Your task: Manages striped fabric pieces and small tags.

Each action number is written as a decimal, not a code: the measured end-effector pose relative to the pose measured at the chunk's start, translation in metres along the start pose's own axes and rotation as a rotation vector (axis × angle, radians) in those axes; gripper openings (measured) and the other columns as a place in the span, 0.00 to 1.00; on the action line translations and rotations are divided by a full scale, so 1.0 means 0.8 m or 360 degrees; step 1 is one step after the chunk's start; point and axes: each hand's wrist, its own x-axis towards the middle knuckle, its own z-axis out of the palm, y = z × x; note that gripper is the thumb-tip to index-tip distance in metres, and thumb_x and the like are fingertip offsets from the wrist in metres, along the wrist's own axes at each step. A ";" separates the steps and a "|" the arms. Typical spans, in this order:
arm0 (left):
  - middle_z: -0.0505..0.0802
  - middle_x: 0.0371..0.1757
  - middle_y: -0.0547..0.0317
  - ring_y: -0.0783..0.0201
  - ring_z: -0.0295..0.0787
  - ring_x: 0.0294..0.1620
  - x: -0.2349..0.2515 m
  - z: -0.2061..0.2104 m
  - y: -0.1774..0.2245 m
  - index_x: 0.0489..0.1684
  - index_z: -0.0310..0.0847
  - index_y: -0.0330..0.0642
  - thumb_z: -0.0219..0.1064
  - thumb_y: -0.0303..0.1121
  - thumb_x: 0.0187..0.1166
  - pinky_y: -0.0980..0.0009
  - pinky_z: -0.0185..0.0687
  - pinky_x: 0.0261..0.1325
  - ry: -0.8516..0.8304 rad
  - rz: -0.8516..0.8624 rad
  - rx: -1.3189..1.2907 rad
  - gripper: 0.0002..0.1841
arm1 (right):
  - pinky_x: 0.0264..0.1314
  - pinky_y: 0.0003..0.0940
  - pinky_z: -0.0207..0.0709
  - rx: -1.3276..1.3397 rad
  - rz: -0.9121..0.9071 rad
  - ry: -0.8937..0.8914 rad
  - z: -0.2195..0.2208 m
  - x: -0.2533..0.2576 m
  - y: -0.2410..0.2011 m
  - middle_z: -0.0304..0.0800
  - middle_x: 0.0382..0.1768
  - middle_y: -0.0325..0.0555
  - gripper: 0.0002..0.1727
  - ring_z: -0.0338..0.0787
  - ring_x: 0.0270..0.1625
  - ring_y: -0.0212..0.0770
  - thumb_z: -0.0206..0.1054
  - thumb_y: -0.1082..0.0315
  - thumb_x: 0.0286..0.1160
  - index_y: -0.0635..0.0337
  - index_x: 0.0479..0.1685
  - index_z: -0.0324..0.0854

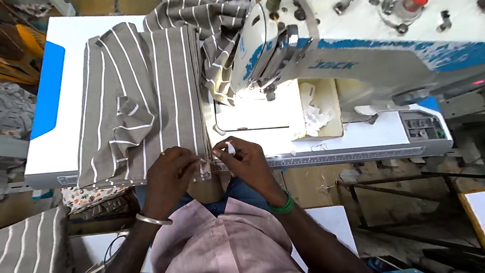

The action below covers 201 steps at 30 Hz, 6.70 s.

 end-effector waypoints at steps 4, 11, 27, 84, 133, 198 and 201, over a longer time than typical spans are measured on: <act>0.89 0.39 0.70 0.77 0.83 0.32 0.012 -0.024 -0.003 0.54 0.83 0.47 0.61 0.35 0.89 0.79 0.80 0.35 0.0431 -0.0607 -0.0776 0.07 | 0.16 0.26 0.76 0.0354 0.0360 -0.0087 0.011 0.012 -0.021 0.87 0.26 0.41 0.11 0.79 0.17 0.32 0.66 0.63 0.85 0.60 0.50 0.89; 0.91 0.40 0.71 0.78 0.88 0.37 0.021 -0.047 -0.002 0.50 0.83 0.53 0.58 0.41 0.91 0.80 0.85 0.38 0.0621 -0.0761 -0.1251 0.09 | 0.18 0.19 0.73 0.1285 0.0853 -0.0395 0.121 0.092 -0.056 0.77 0.22 0.36 0.14 0.75 0.17 0.26 0.59 0.58 0.90 0.61 0.49 0.80; 0.84 0.70 0.38 0.49 0.82 0.70 0.015 -0.088 -0.045 0.73 0.73 0.31 0.69 0.39 0.82 0.52 0.79 0.72 0.0407 -0.0007 0.0274 0.26 | 0.18 0.25 0.69 0.0689 0.0360 -0.0041 -0.036 -0.076 0.004 0.78 0.24 0.43 0.22 0.74 0.19 0.34 0.52 0.46 0.92 0.55 0.41 0.79; 0.91 0.42 0.66 0.72 0.85 0.31 -0.006 -0.004 -0.008 0.50 0.90 0.47 0.66 0.36 0.85 0.71 0.84 0.34 -0.0022 -0.0120 -0.0156 0.08 | 0.12 0.17 0.56 0.0961 0.0532 -0.0152 -0.004 -0.086 0.011 0.67 0.20 0.37 0.20 0.62 0.13 0.26 0.54 0.44 0.90 0.50 0.39 0.76; 0.93 0.35 0.61 0.66 0.85 0.27 -0.005 -0.013 0.005 0.41 0.93 0.46 0.77 0.31 0.74 0.72 0.83 0.30 -0.0004 -0.0623 -0.0813 0.03 | 0.17 0.22 0.76 0.1183 0.0564 -0.0370 0.000 -0.069 -0.008 0.88 0.32 0.49 0.20 0.82 0.20 0.31 0.55 0.54 0.92 0.49 0.72 0.80; 0.89 0.57 0.61 0.63 0.87 0.55 -0.016 -0.002 -0.019 0.61 0.91 0.53 0.71 0.47 0.80 0.61 0.86 0.54 -0.0363 0.0340 0.0259 0.17 | 0.15 0.19 0.64 0.0857 0.0589 0.0036 -0.007 -0.105 0.012 0.74 0.18 0.37 0.26 0.70 0.15 0.27 0.54 0.42 0.89 0.52 0.30 0.80; 0.90 0.57 0.57 0.59 0.88 0.55 -0.012 -0.008 -0.019 0.60 0.91 0.50 0.68 0.44 0.83 0.60 0.87 0.54 -0.0378 0.0450 0.0394 0.15 | 0.15 0.21 0.67 0.0794 0.0535 -0.0110 -0.005 -0.099 0.014 0.78 0.22 0.41 0.24 0.73 0.17 0.29 0.53 0.46 0.91 0.54 0.34 0.80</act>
